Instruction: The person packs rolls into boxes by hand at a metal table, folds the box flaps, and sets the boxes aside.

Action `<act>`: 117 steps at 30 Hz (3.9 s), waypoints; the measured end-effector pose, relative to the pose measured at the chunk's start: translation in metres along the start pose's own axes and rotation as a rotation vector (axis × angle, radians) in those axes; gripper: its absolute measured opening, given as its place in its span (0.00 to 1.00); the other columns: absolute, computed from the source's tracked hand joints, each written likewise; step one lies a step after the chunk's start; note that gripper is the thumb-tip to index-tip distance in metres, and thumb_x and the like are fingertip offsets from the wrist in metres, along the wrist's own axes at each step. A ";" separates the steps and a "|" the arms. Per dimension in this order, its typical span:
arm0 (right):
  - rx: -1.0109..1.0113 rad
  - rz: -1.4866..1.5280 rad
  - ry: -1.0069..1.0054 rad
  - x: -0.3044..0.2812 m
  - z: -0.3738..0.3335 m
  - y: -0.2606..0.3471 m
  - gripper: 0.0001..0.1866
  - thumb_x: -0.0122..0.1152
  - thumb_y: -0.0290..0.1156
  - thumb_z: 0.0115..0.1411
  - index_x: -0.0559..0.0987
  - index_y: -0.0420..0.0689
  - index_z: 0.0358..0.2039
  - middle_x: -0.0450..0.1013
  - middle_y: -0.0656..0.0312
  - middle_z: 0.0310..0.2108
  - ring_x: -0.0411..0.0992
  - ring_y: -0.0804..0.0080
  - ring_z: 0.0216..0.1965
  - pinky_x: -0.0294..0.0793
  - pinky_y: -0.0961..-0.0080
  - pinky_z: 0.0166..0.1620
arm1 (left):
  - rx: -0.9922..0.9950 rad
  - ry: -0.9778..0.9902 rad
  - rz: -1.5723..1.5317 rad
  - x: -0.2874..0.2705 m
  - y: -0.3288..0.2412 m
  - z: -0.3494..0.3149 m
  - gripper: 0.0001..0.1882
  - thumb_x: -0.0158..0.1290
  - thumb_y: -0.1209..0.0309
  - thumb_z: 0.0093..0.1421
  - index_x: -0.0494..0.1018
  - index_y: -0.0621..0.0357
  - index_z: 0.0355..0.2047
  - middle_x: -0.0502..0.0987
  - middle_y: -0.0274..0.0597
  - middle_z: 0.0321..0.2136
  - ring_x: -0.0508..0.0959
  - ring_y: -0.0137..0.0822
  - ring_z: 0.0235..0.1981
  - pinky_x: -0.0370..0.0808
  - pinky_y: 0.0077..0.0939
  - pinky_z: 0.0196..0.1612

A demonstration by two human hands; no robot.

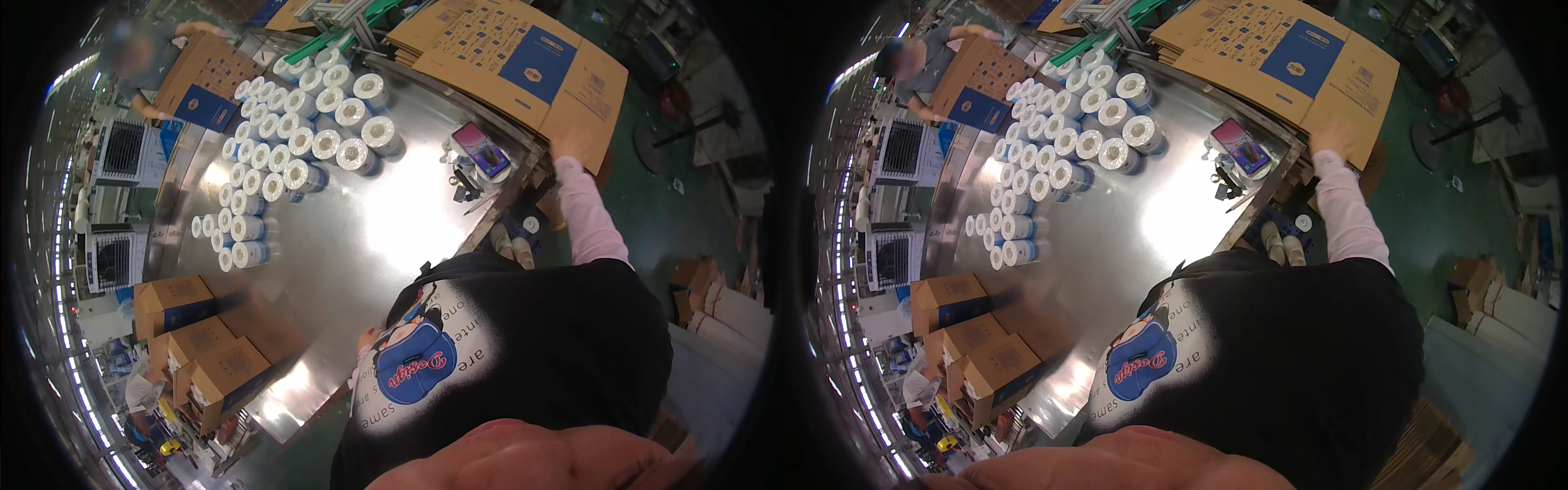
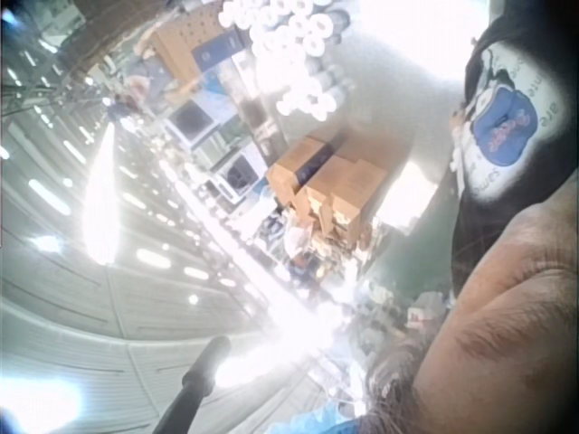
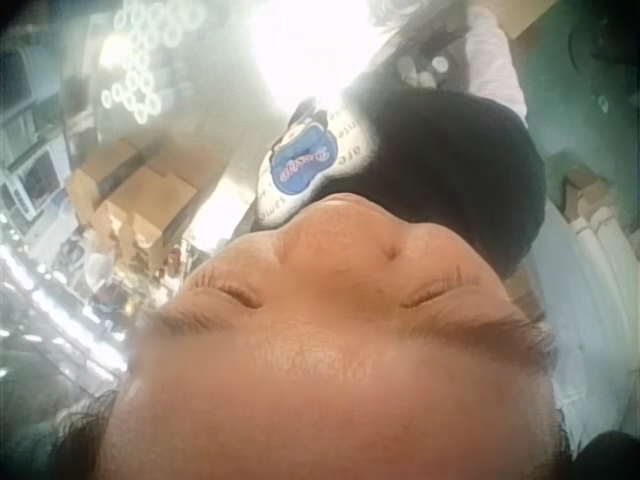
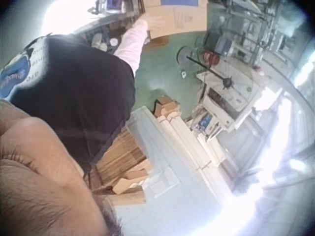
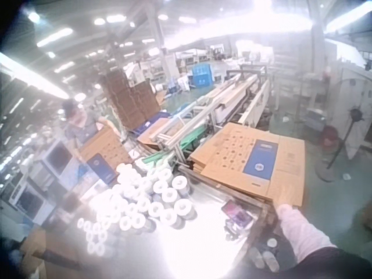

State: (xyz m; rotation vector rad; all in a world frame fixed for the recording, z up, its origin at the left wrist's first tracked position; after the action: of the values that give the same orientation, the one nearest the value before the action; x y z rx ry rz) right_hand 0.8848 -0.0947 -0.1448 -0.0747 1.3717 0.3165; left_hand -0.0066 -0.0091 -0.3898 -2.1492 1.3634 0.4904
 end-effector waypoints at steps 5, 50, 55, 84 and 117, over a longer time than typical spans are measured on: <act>0.742 0.255 0.186 0.032 0.025 -0.119 0.29 0.57 0.51 0.55 0.74 0.49 0.54 0.65 0.47 0.59 0.62 0.46 0.61 0.63 0.59 0.61 | -0.105 -0.097 0.084 -0.017 -0.002 -0.034 0.27 0.54 0.55 0.55 0.74 0.57 0.52 0.77 0.52 0.49 0.76 0.47 0.52 0.71 0.34 0.55; -1.078 1.171 1.475 -0.132 -0.377 0.289 0.23 0.61 0.40 0.62 0.74 0.39 0.52 0.77 0.58 0.42 0.75 0.67 0.39 0.75 0.70 0.42 | -0.044 -0.026 -0.987 -0.058 0.036 -0.012 0.19 0.52 0.54 0.59 0.76 0.56 0.40 0.80 0.39 0.32 0.79 0.39 0.33 0.74 0.36 0.39; -1.139 0.341 1.442 -0.020 -0.420 0.271 0.28 0.61 0.53 0.54 0.78 0.46 0.48 0.78 0.53 0.42 0.76 0.62 0.39 0.74 0.65 0.43 | 0.334 0.036 -1.499 -0.155 0.054 -0.064 0.15 0.48 0.49 0.63 0.69 0.46 0.33 0.72 0.25 0.22 0.71 0.27 0.25 0.67 0.35 0.28; -1.973 0.438 0.536 -0.381 -0.385 0.439 0.33 0.51 0.18 0.55 0.69 0.61 0.60 0.78 0.53 0.35 0.76 0.54 0.37 0.75 0.66 0.42 | 0.525 -1.541 -0.933 -0.453 -0.054 -0.302 0.48 0.57 0.61 0.55 0.42 0.55 0.69 0.41 0.65 0.68 0.36 0.60 0.69 0.37 0.44 0.68; -2.446 0.566 1.168 -0.264 -0.499 0.354 0.17 0.54 0.41 0.62 0.81 0.42 0.41 0.78 0.53 0.39 0.76 0.57 0.40 0.73 0.65 0.43 | 0.512 0.221 0.096 -0.279 -0.193 -0.358 0.17 0.53 0.72 0.56 0.74 0.71 0.43 0.78 0.46 0.39 0.76 0.34 0.39 0.73 0.30 0.45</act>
State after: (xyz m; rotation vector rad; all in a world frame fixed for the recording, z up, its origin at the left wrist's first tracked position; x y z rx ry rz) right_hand 0.2735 0.0786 0.0566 -2.1400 1.1142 2.5380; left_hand 0.0568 0.0333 0.0971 -1.7564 1.5183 -0.0688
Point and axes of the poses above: each hand's wrist, its own z-axis towards the middle knuckle, its own x-axis out of the palm, y = z × x, the point moved 10 cm from there along z, towards the middle knuckle
